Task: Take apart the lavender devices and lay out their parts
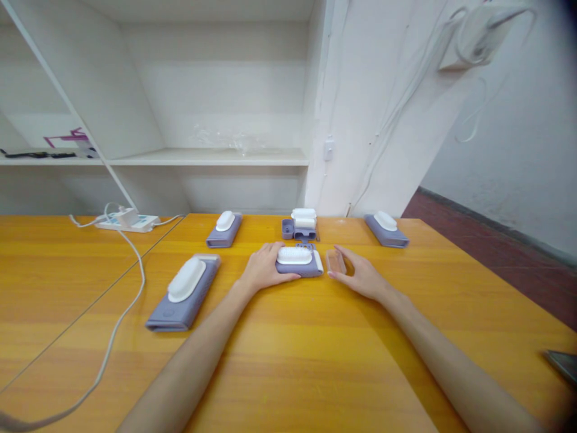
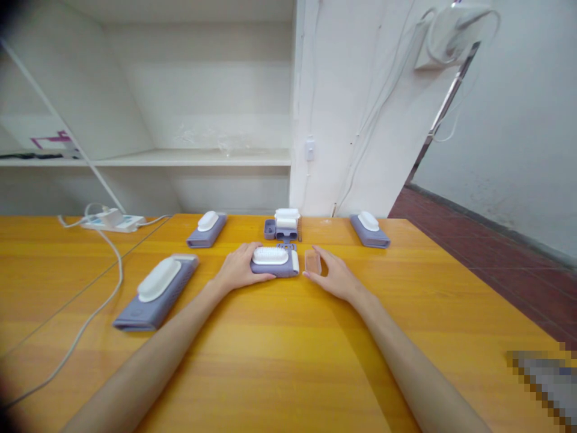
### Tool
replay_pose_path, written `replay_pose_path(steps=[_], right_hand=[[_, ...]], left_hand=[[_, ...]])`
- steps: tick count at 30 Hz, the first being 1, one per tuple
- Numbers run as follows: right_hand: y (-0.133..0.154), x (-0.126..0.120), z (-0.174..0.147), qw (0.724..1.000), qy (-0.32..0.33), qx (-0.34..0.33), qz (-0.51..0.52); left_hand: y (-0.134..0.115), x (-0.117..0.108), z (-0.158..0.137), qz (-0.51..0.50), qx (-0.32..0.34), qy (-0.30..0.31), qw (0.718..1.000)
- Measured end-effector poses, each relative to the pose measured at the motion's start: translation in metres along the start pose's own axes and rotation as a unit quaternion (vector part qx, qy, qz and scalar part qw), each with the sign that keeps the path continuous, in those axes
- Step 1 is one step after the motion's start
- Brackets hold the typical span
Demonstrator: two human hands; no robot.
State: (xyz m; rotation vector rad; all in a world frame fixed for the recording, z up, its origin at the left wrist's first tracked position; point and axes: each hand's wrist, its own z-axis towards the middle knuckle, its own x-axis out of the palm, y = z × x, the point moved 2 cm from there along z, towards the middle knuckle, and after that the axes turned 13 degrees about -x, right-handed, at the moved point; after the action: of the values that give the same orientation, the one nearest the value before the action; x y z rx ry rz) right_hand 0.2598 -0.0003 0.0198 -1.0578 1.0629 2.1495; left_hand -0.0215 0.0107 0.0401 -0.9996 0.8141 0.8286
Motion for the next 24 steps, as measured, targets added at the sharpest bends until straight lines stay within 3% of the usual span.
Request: replay_pose_path(steps=[13,18,24], right_hand=[[-0.006,0.004,-0.005,1.000,-0.013,0.002,-0.010],[0.003,0.000,-0.004,0.993,-0.081,-0.051,-0.071],[0.047,-0.005,0.002,0.965,-0.179,-0.099,-0.166]], left_hand=[[-0.001,-0.001,0.000,-0.002,0.004,0.011,1.000],[-0.001,-0.002,-0.001,-0.006,0.008,0.011,1.000],[-0.001,-0.001,0.000,-0.007,0.011,0.005,1.000]])
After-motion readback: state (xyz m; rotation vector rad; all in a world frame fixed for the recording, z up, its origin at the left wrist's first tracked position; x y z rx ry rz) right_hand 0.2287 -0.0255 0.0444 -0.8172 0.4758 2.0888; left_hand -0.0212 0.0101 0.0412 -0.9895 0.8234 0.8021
